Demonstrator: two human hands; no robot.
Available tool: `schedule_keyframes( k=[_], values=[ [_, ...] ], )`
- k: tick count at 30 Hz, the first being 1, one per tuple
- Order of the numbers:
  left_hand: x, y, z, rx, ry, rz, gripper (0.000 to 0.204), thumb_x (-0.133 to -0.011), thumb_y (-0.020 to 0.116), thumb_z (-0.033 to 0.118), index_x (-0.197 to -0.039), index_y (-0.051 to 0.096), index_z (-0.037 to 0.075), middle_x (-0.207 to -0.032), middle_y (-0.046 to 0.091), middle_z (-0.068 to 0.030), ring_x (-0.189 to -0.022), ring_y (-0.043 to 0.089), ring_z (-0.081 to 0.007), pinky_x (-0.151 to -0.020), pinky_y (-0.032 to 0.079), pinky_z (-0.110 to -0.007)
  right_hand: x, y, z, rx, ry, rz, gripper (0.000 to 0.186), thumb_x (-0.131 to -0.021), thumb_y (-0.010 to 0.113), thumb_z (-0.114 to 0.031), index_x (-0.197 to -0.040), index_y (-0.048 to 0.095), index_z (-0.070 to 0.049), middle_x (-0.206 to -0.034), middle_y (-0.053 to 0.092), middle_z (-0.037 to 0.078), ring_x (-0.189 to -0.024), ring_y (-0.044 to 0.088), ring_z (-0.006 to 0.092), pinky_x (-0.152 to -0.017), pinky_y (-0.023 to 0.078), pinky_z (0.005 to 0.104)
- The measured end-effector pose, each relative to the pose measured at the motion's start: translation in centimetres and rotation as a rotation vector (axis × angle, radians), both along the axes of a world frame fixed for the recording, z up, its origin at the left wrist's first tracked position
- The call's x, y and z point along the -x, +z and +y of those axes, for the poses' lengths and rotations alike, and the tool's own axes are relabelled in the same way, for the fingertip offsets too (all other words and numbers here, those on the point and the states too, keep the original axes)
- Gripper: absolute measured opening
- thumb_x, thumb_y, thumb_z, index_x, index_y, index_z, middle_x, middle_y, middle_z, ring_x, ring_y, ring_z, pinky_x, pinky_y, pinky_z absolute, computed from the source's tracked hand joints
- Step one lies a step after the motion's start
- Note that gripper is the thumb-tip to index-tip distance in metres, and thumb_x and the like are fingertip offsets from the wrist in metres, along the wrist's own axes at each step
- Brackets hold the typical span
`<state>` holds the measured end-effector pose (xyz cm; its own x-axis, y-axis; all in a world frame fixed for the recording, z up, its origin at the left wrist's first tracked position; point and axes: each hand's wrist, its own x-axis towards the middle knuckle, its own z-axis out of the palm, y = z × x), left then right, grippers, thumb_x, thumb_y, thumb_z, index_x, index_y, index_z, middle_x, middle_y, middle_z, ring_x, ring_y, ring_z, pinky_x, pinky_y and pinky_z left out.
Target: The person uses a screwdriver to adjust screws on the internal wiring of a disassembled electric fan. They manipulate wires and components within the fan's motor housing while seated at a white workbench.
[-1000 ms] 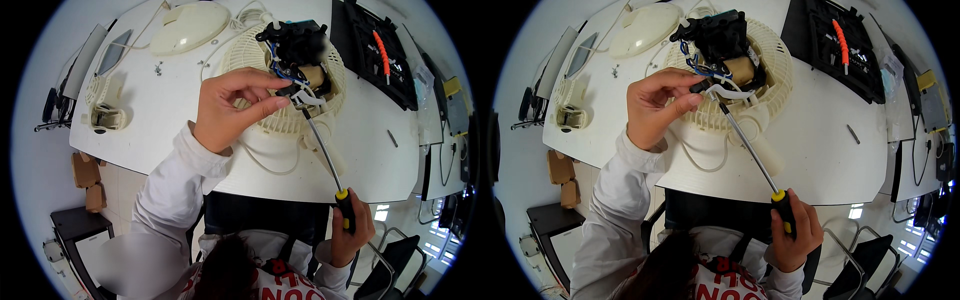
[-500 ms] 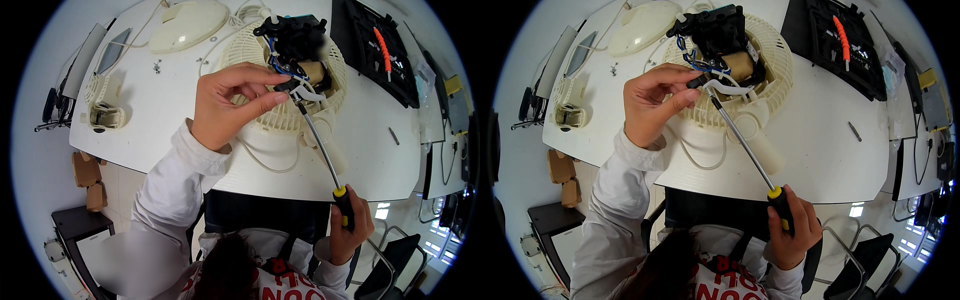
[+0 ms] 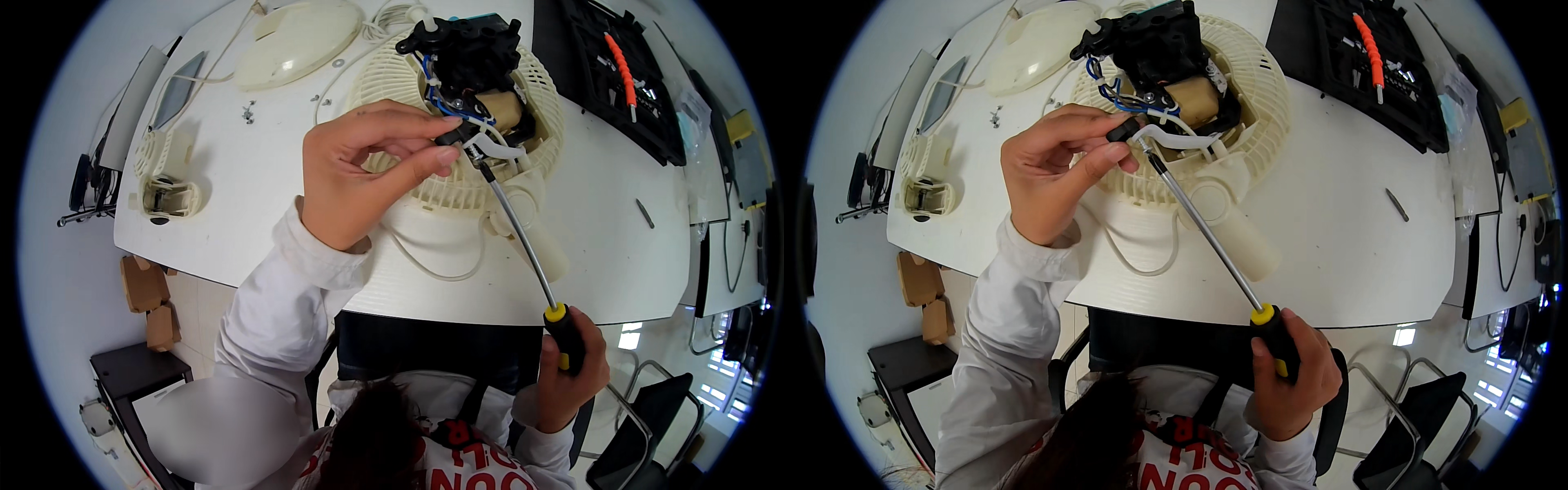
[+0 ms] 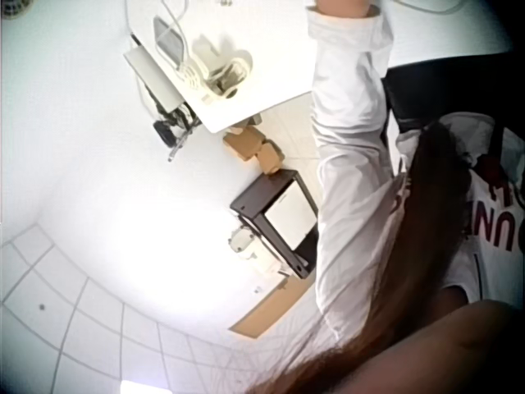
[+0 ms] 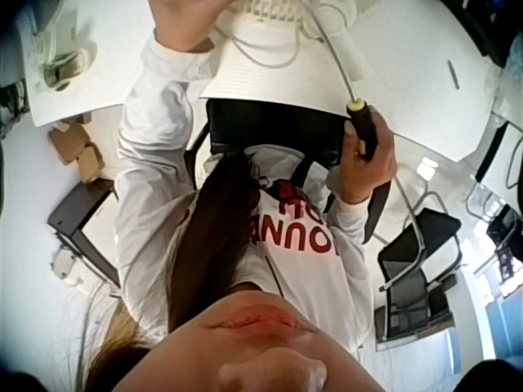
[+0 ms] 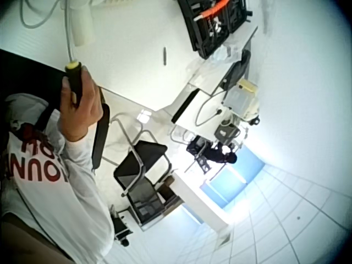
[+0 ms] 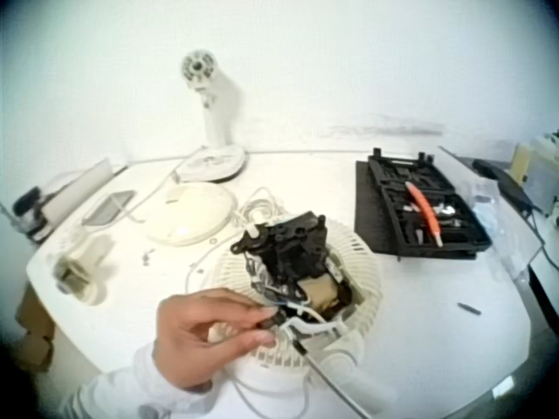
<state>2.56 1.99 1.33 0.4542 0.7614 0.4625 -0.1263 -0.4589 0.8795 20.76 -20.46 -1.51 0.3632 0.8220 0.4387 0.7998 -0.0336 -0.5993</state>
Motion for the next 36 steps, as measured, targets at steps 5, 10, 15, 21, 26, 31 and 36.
schedule_keyframes(
  k=[5,10,15,21,26,31,36],
  values=[
    [0.1,-0.5,0.3,-0.122,0.042,0.018,0.026,-0.078,0.068,-0.010,-0.103,0.067,-0.006,-0.094,0.066,-0.0174,-0.075,0.069,-0.0234,-0.066,0.055,-0.028,0.6,0.1,0.1,-0.022,-0.022,-0.017,0.045,-0.069,0.082,-0.011,-0.108,0.060,-0.002,-0.085,0.066,0.014,-0.072,0.066,0.0258,-0.062,0.051,0.0295],
    [-0.1,0.0,-0.2,-0.070,0.073,0.024,0.025,-0.078,0.070,-0.007,-0.102,0.070,-0.003,-0.092,0.067,-0.0147,-0.079,0.068,-0.0177,-0.070,0.054,-0.025,0.6,0.4,0.1,-0.039,0.000,-0.026,0.046,-0.068,0.081,-0.008,-0.109,0.059,-0.002,-0.086,0.065,0.014,-0.072,0.065,0.0256,-0.061,0.050,0.0294],
    [-0.1,-0.1,0.0,-0.068,0.064,0.021,0.024,-0.079,0.070,-0.006,-0.103,0.070,-0.002,-0.094,0.068,-0.0138,-0.082,0.067,-0.0154,-0.073,0.054,-0.023,0.7,0.2,0.1,-0.031,0.023,0.032,0.045,-0.070,0.081,-0.007,-0.110,0.060,-0.002,-0.091,0.064,0.014,-0.074,0.064,0.0249,-0.061,0.050,0.0299],
    [0.1,-0.3,0.0,-0.050,0.041,0.020,0.025,-0.080,0.068,-0.007,-0.105,0.069,-0.003,-0.098,0.067,-0.0142,-0.084,0.067,-0.0160,-0.075,0.054,-0.024,0.3,1.5,0.3,0.048,0.089,0.075,0.046,-0.068,0.081,-0.006,-0.109,0.060,-0.002,-0.097,0.056,0.012,-0.079,0.060,0.0222,-0.064,0.051,0.0285],
    [0.1,0.2,-0.2,-0.009,0.017,0.022,0.027,-0.078,0.069,-0.009,-0.104,0.068,-0.005,-0.099,0.065,-0.0159,-0.085,0.067,-0.0199,-0.075,0.053,-0.026,1.2,1.7,0.0,0.101,-0.033,0.465,0.043,-0.061,0.081,0.001,-0.099,0.062,-0.001,-0.094,0.053,0.011,-0.078,0.058,0.0182,-0.068,0.051,0.0262],
    [0.1,-0.1,-0.1,-0.014,0.014,0.009,0.027,-0.078,0.068,-0.009,-0.104,0.068,-0.005,-0.099,0.065,-0.0169,-0.086,0.067,-0.0209,-0.077,0.054,-0.027,-0.2,1.6,-0.4,0.136,-0.019,0.494,0.039,-0.061,0.078,0.000,-0.097,0.064,0.002,-0.086,0.057,0.011,-0.077,0.058,0.0187,-0.067,0.047,0.0270],
    [0.2,-0.1,-0.1,-0.018,0.014,0.020,0.026,-0.079,0.068,-0.008,-0.105,0.067,-0.005,-0.099,0.065,-0.0172,-0.087,0.067,-0.0218,-0.077,0.054,-0.028,0.0,2.2,-0.4,0.241,-0.052,0.618,0.042,-0.063,0.077,-0.004,-0.102,0.064,0.002,-0.085,0.059,0.011,-0.075,0.057,0.0190,-0.065,0.046,0.0292]
  ],
)
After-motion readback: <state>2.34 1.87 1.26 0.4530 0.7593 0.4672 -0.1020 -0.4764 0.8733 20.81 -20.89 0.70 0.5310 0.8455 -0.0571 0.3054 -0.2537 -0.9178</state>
